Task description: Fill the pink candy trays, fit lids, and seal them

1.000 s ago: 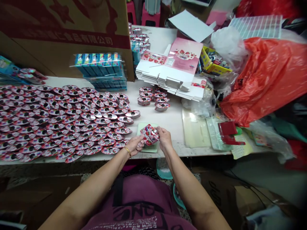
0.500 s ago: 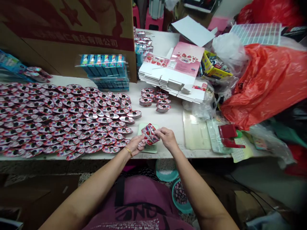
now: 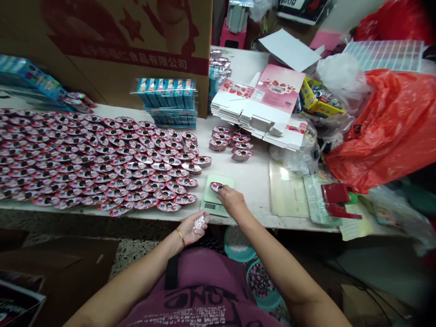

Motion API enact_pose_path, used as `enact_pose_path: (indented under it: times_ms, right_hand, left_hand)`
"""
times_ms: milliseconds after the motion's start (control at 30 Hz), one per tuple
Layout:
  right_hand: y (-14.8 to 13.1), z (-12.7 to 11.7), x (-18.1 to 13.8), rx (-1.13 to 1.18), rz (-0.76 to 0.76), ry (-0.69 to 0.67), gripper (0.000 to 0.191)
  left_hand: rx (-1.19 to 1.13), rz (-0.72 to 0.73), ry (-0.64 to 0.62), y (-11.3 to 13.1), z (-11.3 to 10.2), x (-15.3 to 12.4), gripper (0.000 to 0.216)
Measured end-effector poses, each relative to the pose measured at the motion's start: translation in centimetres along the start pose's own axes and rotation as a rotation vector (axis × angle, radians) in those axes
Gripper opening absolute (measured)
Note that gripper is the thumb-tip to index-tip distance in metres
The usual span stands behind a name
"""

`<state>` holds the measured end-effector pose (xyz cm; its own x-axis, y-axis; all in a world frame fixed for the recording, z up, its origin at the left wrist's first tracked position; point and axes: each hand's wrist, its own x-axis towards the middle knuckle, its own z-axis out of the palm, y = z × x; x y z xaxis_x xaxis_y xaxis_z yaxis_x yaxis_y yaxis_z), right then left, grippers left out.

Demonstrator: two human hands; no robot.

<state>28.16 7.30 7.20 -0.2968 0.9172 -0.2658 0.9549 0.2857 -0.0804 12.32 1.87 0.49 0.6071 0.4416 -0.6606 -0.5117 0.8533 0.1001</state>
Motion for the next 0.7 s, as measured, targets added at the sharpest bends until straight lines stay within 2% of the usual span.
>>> enact_pose_path:
  times_ms: [133,200,267,333,433,500,567,633,700]
  right_hand:
    - [-5.8,-0.1,-2.9,0.07,-0.231,-0.02,0.016]
    - [-7.7,0.5,-4.4,0.159,-0.336,0.043,0.017]
    - [-7.8,1.8,-5.9,0.292,-0.331,0.15,0.02]
    - [-6.1,3.9,-7.4,0.406,-0.236,0.189,0.022]
    - [-2.9,7.3,-9.3,0.464,-0.056,0.055,0.017]
    - [-2.0,8.5,-10.1,0.5,-0.002,-0.017,0.015]
    - [-2.7,8.3,-10.3,0.571,-0.025,0.029,0.017]
    - [-4.7,7.2,-9.8,0.616,-0.123,0.147,0.02]
    - [-7.0,5.9,-8.9,0.55,-0.244,0.233,0.022]
  left_hand:
    - [-0.093,-0.03,0.027,-0.4,-0.4,-0.2,0.014]
    - [-0.124,-0.019,0.019,-0.3,-1.0,-0.6,0.017]
    - [-0.12,-0.032,-0.006,0.0,-2.0,-1.3,0.018]
    - [-0.098,-0.047,-0.017,0.4,-3.2,-2.3,0.017]
    - [-0.056,-0.037,-0.027,0.8,-4.7,-3.8,0.015]
    - [-0.023,-0.015,-0.016,0.8,-5.2,-4.4,0.016]
    - [0.016,0.0,0.018,0.7,-5.3,-4.5,0.015]
    - [0.04,0.008,0.067,0.4,-5.3,-4.3,0.015]
    - [0.021,0.018,0.083,0.1,-5.1,-4.1,0.015]
